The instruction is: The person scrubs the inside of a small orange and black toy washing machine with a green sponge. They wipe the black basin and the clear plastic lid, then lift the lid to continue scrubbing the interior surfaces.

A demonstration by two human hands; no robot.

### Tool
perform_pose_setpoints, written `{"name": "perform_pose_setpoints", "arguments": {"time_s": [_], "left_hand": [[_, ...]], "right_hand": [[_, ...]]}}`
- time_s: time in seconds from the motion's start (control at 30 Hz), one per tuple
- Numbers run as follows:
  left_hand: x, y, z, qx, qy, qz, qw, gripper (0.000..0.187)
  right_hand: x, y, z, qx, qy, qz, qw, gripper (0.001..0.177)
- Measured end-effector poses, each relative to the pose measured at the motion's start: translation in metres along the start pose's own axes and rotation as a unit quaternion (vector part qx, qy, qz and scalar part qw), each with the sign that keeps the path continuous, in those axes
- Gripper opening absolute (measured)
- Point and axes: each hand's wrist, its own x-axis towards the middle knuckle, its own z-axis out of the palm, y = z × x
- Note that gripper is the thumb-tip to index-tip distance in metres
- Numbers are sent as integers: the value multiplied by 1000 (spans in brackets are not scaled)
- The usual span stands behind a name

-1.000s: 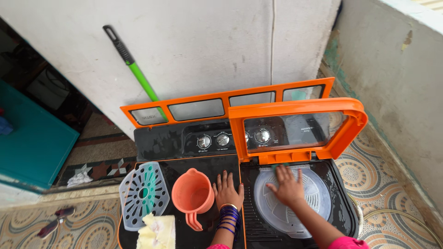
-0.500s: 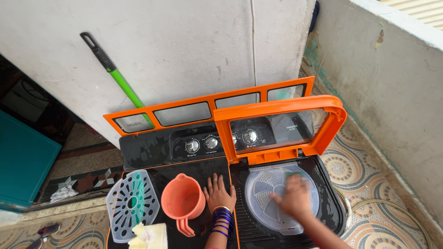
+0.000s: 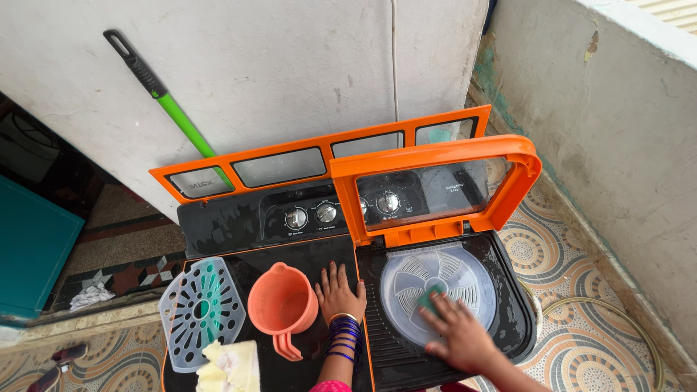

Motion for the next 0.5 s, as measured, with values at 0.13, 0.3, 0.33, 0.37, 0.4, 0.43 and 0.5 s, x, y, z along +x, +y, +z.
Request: {"name": "perform_pose_setpoints", "arguments": {"time_s": [0.13, 0.3, 0.33, 0.37, 0.4, 0.43, 0.5], "left_hand": [[-1, 0, -1, 4, -2, 1, 1000, 67], [0, 0, -2, 5, -4, 3, 1000, 67], [-1, -1, -2, 5, -5, 2, 1000, 67], [-2, -1, -3, 4, -7, 2, 1000, 67], [-1, 0, -4, 3, -8, 2, 1000, 68], [-1, 1, -4, 4, -10, 0, 1000, 67], [0, 2, -5, 6, -14, -6, 1000, 67]], "right_hand": [[26, 48, 12, -1, 48, 103, 994, 84], [30, 82, 25, -46, 92, 234, 967, 91], [28, 77, 24, -33, 74, 233, 969, 94], [25, 67, 22, -20, 56, 233, 971, 98], [22, 56, 19, -6, 38, 233, 972, 102], [16, 40, 18, 5, 31, 222, 975, 103], [7, 6, 14, 28, 17, 199, 979, 106]]}}
